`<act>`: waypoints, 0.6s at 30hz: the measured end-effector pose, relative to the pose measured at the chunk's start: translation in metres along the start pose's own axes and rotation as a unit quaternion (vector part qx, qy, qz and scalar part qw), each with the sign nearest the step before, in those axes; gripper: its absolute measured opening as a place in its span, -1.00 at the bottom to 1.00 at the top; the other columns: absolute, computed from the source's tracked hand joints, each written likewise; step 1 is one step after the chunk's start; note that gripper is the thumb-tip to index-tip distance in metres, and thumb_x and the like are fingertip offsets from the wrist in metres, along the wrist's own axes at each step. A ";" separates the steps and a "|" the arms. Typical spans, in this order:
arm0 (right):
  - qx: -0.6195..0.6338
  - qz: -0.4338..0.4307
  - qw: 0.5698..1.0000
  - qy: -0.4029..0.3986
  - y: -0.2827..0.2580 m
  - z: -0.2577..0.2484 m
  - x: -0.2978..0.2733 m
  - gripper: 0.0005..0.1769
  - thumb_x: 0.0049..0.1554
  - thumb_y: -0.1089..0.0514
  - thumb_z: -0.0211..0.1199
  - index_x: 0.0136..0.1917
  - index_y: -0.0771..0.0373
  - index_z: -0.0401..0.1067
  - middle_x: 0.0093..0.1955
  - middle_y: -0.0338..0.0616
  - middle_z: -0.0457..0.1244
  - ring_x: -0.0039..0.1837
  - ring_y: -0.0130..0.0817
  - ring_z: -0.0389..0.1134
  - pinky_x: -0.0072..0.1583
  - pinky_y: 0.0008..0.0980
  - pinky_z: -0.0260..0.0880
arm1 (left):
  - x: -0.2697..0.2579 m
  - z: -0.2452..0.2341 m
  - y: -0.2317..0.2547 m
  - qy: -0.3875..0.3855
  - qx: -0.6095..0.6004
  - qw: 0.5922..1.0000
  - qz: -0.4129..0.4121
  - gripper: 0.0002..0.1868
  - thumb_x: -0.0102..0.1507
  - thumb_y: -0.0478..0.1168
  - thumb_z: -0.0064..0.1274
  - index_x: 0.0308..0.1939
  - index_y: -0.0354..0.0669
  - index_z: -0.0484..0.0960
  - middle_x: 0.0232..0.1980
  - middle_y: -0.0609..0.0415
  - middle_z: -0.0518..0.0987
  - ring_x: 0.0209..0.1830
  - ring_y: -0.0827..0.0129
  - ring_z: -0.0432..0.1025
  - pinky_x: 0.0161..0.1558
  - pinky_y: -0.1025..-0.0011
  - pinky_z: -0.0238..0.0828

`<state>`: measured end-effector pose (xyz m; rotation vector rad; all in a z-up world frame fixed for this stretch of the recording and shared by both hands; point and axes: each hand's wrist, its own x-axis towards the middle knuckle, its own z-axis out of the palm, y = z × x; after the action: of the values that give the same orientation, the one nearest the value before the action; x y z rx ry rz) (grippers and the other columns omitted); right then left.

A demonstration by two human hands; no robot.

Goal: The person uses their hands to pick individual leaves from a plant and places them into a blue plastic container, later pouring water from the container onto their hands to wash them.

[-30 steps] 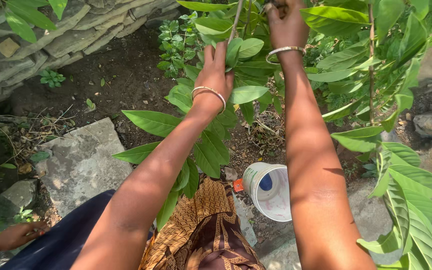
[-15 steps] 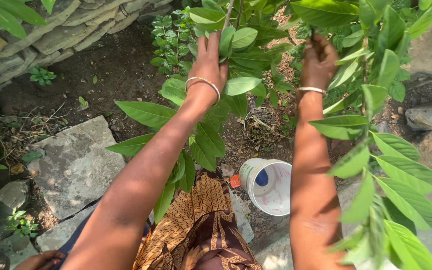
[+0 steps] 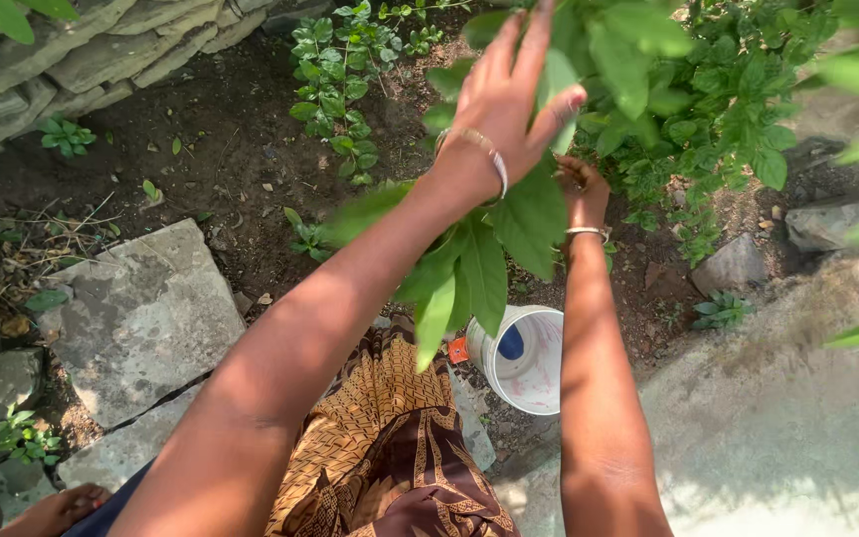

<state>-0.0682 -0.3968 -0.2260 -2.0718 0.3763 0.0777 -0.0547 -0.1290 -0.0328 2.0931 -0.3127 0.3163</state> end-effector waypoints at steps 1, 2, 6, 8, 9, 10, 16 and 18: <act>-0.022 -0.007 0.999 -0.021 0.010 0.000 -0.001 -0.63 0.21 0.28 0.20 0.29 0.26 0.48 0.18 -0.08 0.38 0.05 -0.34 0.44 0.05 -0.36 0.52 | -0.009 -0.005 0.005 -0.017 0.005 1.000 0.012 -0.06 0.48 0.21 0.00 0.67 -0.03 -0.24 0.61 -0.43 0.10 0.60 -0.29 0.10 0.55 -0.11 0.05; -0.051 -0.005 0.998 -0.026 0.016 -0.002 -0.009 -0.63 0.21 0.26 0.20 0.30 0.25 0.47 0.19 -0.08 0.37 0.06 -0.33 0.44 0.07 -0.36 0.52 | -0.016 -0.008 0.008 -0.036 0.008 0.999 0.025 -0.05 0.49 0.26 -0.03 0.69 0.00 -0.26 0.63 -0.41 0.08 0.64 -0.25 0.08 0.60 -0.15 -0.01; -0.159 -0.020 0.987 -0.027 -0.020 -0.001 -0.044 -0.61 0.22 0.19 0.20 0.33 0.19 0.42 0.24 -0.08 0.33 0.09 -0.30 0.43 0.12 -0.32 0.50 | -0.035 -0.022 0.004 -0.120 0.037 0.992 0.028 0.00 0.45 0.33 -0.06 0.66 0.03 -0.34 0.65 -0.43 -0.03 0.64 -0.26 -0.06 0.52 -0.20 -0.17; -0.225 -0.036 0.973 -0.030 -0.064 -0.002 -0.060 -0.59 0.23 0.16 0.20 0.35 0.16 0.40 0.26 -0.07 0.31 0.11 -0.28 0.42 0.15 -0.31 0.49 | -0.049 -0.029 -0.005 -0.186 0.048 0.981 -0.018 -0.01 0.42 0.33 -0.07 0.63 0.08 -0.35 0.67 -0.40 -0.12 0.65 -0.23 -0.15 0.47 -0.24 -0.32; -0.256 -0.042 0.965 -0.041 -0.087 -0.001 -0.070 -0.59 0.23 0.14 0.20 0.36 0.15 0.39 0.28 -0.07 0.30 0.12 -0.27 0.42 0.17 -0.30 0.49 | -0.056 -0.033 -0.012 -0.188 0.026 0.982 -0.018 -0.02 0.44 0.32 -0.13 0.64 0.06 -0.40 0.69 -0.39 -0.15 0.67 -0.22 -0.18 0.49 -0.22 -0.34; -0.285 -0.047 0.956 -0.056 -0.108 -0.002 -0.076 -0.58 0.24 0.13 0.20 0.37 0.14 0.38 0.29 -0.07 0.29 0.13 -0.26 0.42 0.18 -0.29 0.49 | -0.063 -0.036 -0.022 -0.189 0.003 0.982 -0.019 -0.02 0.46 0.31 -0.18 0.64 0.03 -0.44 0.71 -0.38 -0.17 0.70 -0.22 -0.21 0.51 -0.20 -0.37; -0.159 -0.071 0.961 -0.214 -0.136 0.020 -0.103 -0.57 0.23 0.10 0.20 0.36 0.10 0.35 0.42 -0.07 0.19 0.15 -0.22 0.40 0.20 -0.24 0.49 | -0.142 -0.051 -0.081 -0.312 0.106 0.934 -0.140 -0.14 0.38 0.18 -0.15 0.60 0.00 -0.22 0.61 -0.28 -0.05 0.65 -0.16 -0.30 0.51 -0.20 -0.53; -0.122 -0.052 0.965 -0.227 -0.108 0.024 -0.103 -0.59 0.24 0.12 0.19 0.36 0.09 0.36 0.41 -0.04 0.19 0.20 -0.23 0.38 0.25 -0.24 0.44 | -0.179 -0.045 -0.096 -0.498 0.293 0.806 -0.130 -0.51 0.37 0.03 -0.04 0.33 0.00 0.37 0.64 -0.16 0.01 0.71 -0.16 -0.37 0.49 -0.34 -0.61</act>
<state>-0.1313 -0.3023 -0.1271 -2.2303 -0.0284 0.5491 -0.1927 -0.0243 -0.1478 2.7189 -0.5750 -1.0344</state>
